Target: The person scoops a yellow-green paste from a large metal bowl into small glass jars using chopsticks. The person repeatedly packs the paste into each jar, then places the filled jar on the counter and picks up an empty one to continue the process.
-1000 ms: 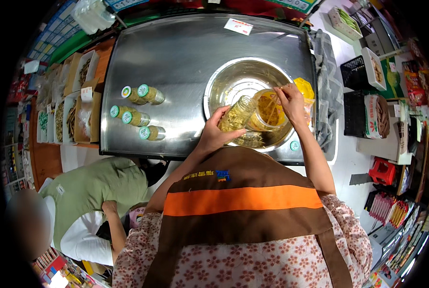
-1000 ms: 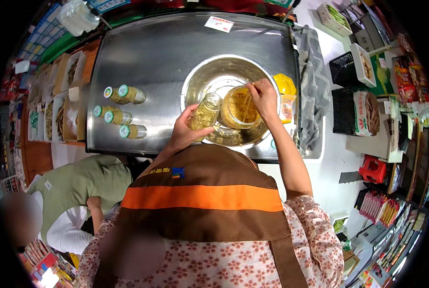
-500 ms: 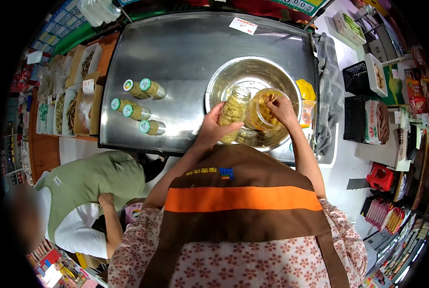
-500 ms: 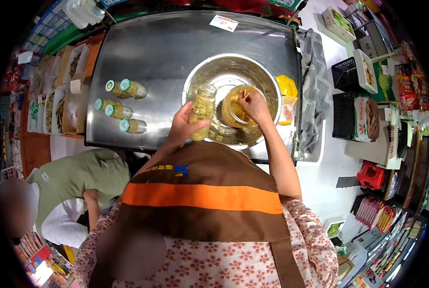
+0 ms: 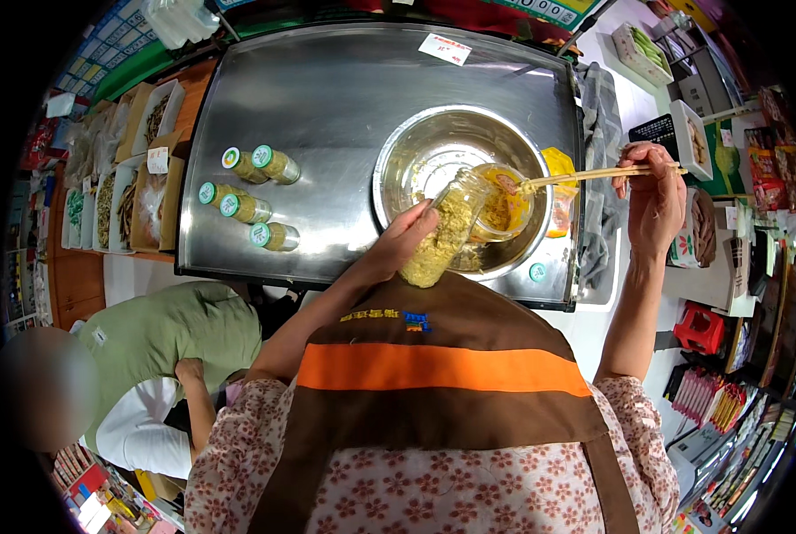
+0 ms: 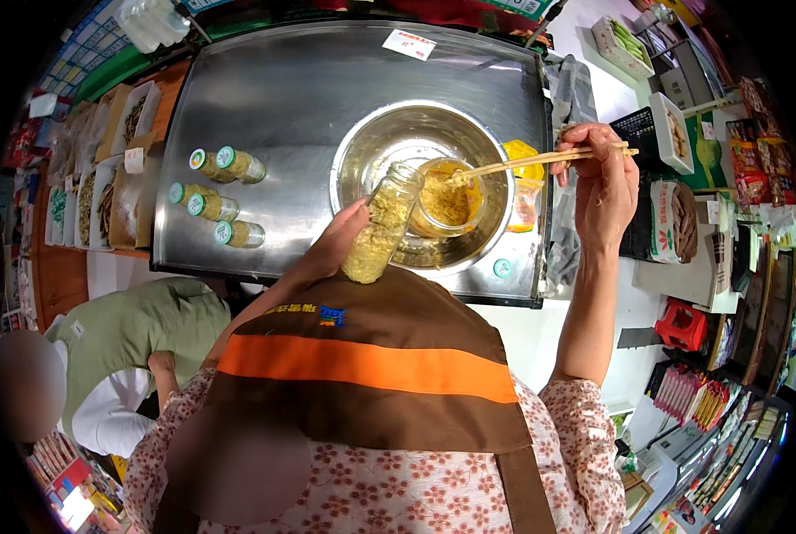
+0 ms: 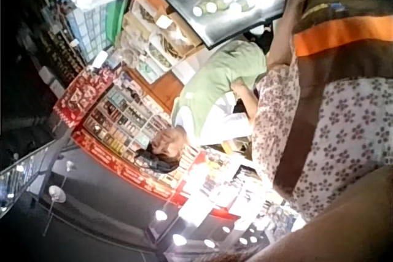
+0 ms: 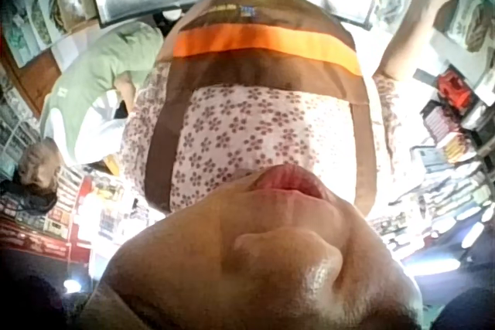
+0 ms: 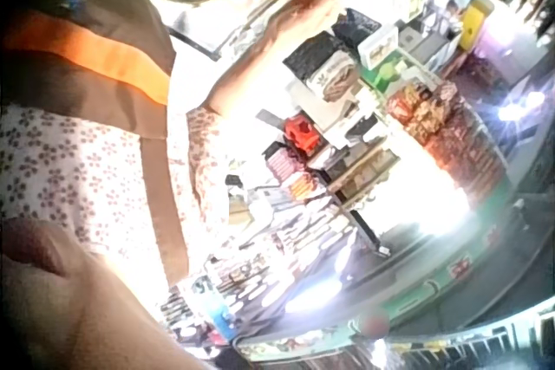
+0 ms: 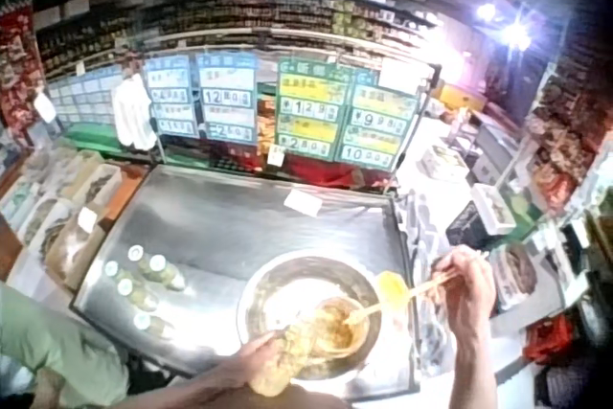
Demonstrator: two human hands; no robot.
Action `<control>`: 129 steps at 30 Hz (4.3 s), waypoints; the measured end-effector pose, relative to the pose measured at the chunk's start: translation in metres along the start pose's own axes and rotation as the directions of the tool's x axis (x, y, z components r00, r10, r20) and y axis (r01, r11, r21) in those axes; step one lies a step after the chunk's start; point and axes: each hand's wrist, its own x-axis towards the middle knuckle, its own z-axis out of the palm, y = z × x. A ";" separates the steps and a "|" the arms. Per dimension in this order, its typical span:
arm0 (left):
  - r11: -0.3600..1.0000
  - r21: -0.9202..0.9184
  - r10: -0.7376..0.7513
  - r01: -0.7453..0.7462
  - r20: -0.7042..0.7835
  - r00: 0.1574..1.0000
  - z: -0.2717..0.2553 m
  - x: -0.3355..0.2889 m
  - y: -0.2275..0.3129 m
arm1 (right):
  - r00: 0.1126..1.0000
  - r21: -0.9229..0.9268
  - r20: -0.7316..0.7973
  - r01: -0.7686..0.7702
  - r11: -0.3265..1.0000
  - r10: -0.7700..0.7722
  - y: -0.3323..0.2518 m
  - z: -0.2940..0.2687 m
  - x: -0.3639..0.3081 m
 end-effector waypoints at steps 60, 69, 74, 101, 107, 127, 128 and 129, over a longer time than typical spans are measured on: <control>0.941 -0.233 -0.194 0.246 0.225 0.955 -0.007 0.019 -0.003 | 0.948 -0.224 0.158 -0.238 0.945 0.277 0.050 0.065 -0.045; 0.939 -0.266 -0.167 0.217 0.200 0.966 -0.008 0.013 -0.001 | 0.969 -0.011 0.059 -0.239 0.971 0.239 0.032 0.046 -0.017; 0.948 -0.216 -0.178 0.231 0.241 0.954 -0.009 0.018 -0.004 | 0.889 -0.285 0.260 -0.301 0.910 0.376 0.053 0.062 -0.038; 0.957 -0.110 -0.227 0.268 0.290 0.930 -0.007 0.018 -0.003 | 0.807 -0.389 0.253 -0.420 0.820 0.534 0.038 0.067 -0.022; 0.928 -0.248 -0.203 0.280 0.293 0.934 -0.010 0.013 -0.003 | 0.810 -0.224 0.196 -0.513 0.829 0.554 0.049 0.045 -0.025; 0.879 -0.385 -0.207 0.281 0.223 0.953 -0.011 0.014 -0.007 | 0.882 -0.052 0.189 -0.431 0.901 0.432 0.073 0.065 -0.040; 0.883 -0.381 -0.208 0.275 0.209 0.956 -0.009 0.012 -0.005 | 0.886 -0.060 0.203 -0.414 0.908 0.417 0.074 0.066 -0.041; 0.886 -0.375 -0.212 0.271 0.192 0.958 -0.009 0.009 -0.005 | 0.887 -0.089 0.215 -0.399 0.912 0.409 0.078 0.065 -0.042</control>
